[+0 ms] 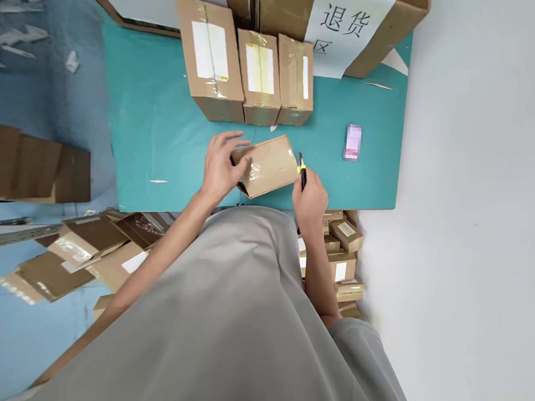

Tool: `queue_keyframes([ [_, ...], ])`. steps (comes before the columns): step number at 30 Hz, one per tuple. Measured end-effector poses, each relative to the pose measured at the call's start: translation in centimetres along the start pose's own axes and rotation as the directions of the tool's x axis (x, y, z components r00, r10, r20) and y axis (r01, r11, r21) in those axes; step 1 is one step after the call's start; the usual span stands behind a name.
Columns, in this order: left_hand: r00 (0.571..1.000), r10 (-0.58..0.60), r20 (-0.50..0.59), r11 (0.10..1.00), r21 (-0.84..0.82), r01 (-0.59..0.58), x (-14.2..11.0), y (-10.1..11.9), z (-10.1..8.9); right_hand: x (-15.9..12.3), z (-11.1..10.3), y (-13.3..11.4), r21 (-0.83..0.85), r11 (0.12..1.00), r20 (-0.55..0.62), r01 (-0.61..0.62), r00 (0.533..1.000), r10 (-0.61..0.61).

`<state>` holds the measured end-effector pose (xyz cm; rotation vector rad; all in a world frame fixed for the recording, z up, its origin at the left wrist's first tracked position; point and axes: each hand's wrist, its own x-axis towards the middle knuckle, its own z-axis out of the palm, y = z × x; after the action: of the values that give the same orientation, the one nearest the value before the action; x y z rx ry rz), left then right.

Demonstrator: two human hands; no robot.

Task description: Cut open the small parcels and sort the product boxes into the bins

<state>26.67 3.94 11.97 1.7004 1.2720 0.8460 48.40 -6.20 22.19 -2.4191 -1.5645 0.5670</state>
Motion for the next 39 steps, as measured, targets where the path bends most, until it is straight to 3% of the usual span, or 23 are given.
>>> queue_keyframes([
  [2, 0.984, 0.120, 0.130, 0.992, 0.020, -0.124, -0.2, 1.7, 1.9, 1.5, 0.8, 1.9, 0.056, 0.998, -0.020, -0.038, 0.999, 0.039],
  [4, 0.951, 0.200, 0.237, 0.978, 0.016, -0.210, -0.4, 2.7, 3.7, 2.1, 1.5, 2.9, 0.099, 0.994, 0.039, -0.056, 0.998, 0.052],
  [8, 0.920, 0.244, 0.306, 0.967, -0.011, -0.253, -0.8, 2.7, 5.3, 1.1, 2.3, 2.8, 0.057, 0.998, 0.067, -0.029, 0.997, 0.025],
  [14, 0.919, 0.237, 0.316, 0.971, -0.041, -0.236, -1.0, 2.3, 5.1, 0.4, 1.1, 1.1, -0.093, 0.996, 0.128, 0.012, 0.992, 0.000],
  [20, 0.929, 0.214, 0.302, 0.977, -0.088, -0.196, -0.9, 2.4, 5.2, 2.2, -0.1, -1.7, -0.246, 0.969, 0.215, -0.008, 0.975, 0.062],
  [25, 0.923, 0.244, 0.296, 0.970, -0.066, -0.235, -1.0, 2.5, 5.2, 1.8, -0.5, -3.8, -0.360, 0.932, 0.228, -0.048, 0.964, 0.138],
  [32, 0.893, 0.190, 0.409, 0.923, 0.236, -0.304, -1.3, 3.4, 4.8, 1.6, -1.5, -4.3, -0.501, 0.865, 0.264, -0.023, 0.948, 0.178],
  [39, 0.886, 0.220, 0.409, 0.896, 0.274, -0.349, -1.2, 3.1, 5.0, 1.9, -1.4, -4.2, -0.500, 0.866, 0.257, 0.011, 0.957, 0.136],
])
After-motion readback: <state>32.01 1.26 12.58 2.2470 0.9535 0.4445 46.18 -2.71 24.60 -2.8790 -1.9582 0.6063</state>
